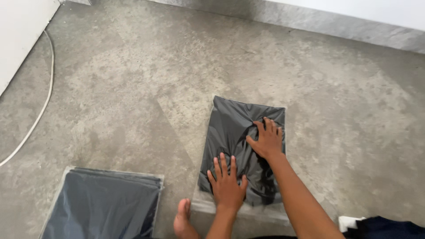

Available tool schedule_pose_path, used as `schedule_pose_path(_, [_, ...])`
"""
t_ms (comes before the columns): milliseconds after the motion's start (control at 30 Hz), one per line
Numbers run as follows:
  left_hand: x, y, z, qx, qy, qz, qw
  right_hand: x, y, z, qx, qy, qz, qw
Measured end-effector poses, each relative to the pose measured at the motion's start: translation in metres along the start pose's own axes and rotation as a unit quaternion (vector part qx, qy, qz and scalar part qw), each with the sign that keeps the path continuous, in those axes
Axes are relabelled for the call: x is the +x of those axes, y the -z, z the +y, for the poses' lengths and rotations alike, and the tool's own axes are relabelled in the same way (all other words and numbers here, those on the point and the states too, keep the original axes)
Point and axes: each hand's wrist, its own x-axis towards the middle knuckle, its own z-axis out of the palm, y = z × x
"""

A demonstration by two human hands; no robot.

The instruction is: The person sits on the floor and folds dark-colored t-shirts. They place each folded shirt into a clear plastic bag, seal the bag, and set it aside. The process is repeated for multiple shirts.

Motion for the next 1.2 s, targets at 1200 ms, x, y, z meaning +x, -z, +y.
schedule_pose_path(1200, [0.001, 0.050, -0.017, -0.147, 0.066, -0.150, 0.976, -0.131, -0.011, -0.016, 0.077, -0.044, 0.005, 0.996])
